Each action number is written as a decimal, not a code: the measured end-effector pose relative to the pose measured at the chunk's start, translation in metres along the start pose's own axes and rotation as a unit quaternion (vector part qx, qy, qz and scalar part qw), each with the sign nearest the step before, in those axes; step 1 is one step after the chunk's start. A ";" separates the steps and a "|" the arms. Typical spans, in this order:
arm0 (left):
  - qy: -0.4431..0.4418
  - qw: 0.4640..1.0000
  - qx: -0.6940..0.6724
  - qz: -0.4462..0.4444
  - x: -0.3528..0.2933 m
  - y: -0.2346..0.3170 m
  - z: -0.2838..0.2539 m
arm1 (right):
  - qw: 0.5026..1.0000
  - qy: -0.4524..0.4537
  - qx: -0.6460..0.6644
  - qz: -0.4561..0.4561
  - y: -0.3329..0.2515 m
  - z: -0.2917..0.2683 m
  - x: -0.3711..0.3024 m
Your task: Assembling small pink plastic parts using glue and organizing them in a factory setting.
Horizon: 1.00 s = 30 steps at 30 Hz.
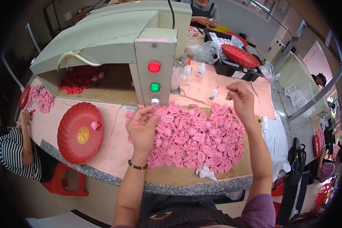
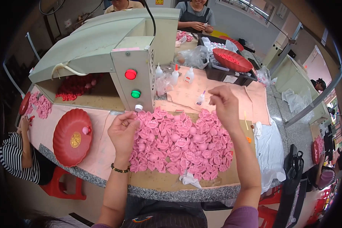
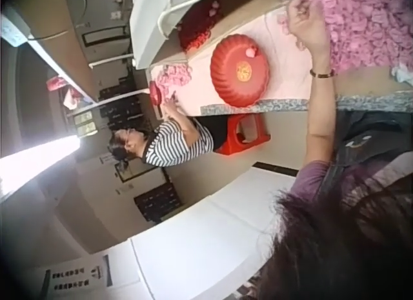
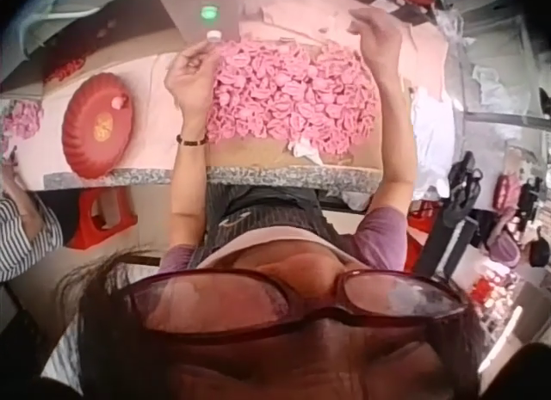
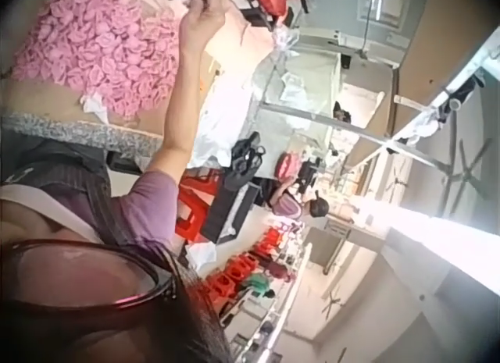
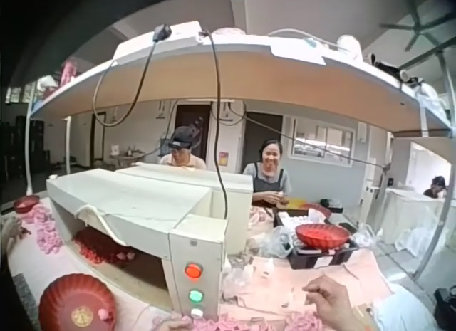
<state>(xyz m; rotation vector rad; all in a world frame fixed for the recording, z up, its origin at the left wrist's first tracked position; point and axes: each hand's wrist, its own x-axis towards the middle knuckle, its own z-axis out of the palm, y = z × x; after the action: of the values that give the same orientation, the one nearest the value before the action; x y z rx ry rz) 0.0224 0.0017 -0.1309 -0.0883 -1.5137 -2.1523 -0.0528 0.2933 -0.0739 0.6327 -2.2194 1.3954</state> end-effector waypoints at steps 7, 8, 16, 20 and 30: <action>-0.109 0.993 -0.004 -0.045 -0.001 -0.007 0.039 | 0.954 -0.055 -0.294 0.004 0.068 -0.020 0.129; -0.116 0.992 0.015 -0.037 0.000 -0.011 0.040 | 0.930 -0.077 -0.359 0.014 0.079 -0.014 0.144; -0.136 0.978 0.139 0.074 0.002 -0.017 0.019 | 0.782 -0.073 -0.617 0.049 0.129 0.034 0.190; -0.148 0.975 0.154 0.063 0.000 -0.019 0.016 | 0.804 -0.073 -0.580 0.109 0.138 0.039 0.201; -0.140 0.979 0.145 0.026 0.008 -0.017 0.024 | 0.922 0.193 0.131 0.309 0.116 0.029 0.269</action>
<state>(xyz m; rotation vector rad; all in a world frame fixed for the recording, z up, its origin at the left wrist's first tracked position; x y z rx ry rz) 0.0028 0.0250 -0.1336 -0.3386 -1.9469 -1.9163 -0.3400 0.2730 -0.0101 -0.3010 -1.9929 1.9370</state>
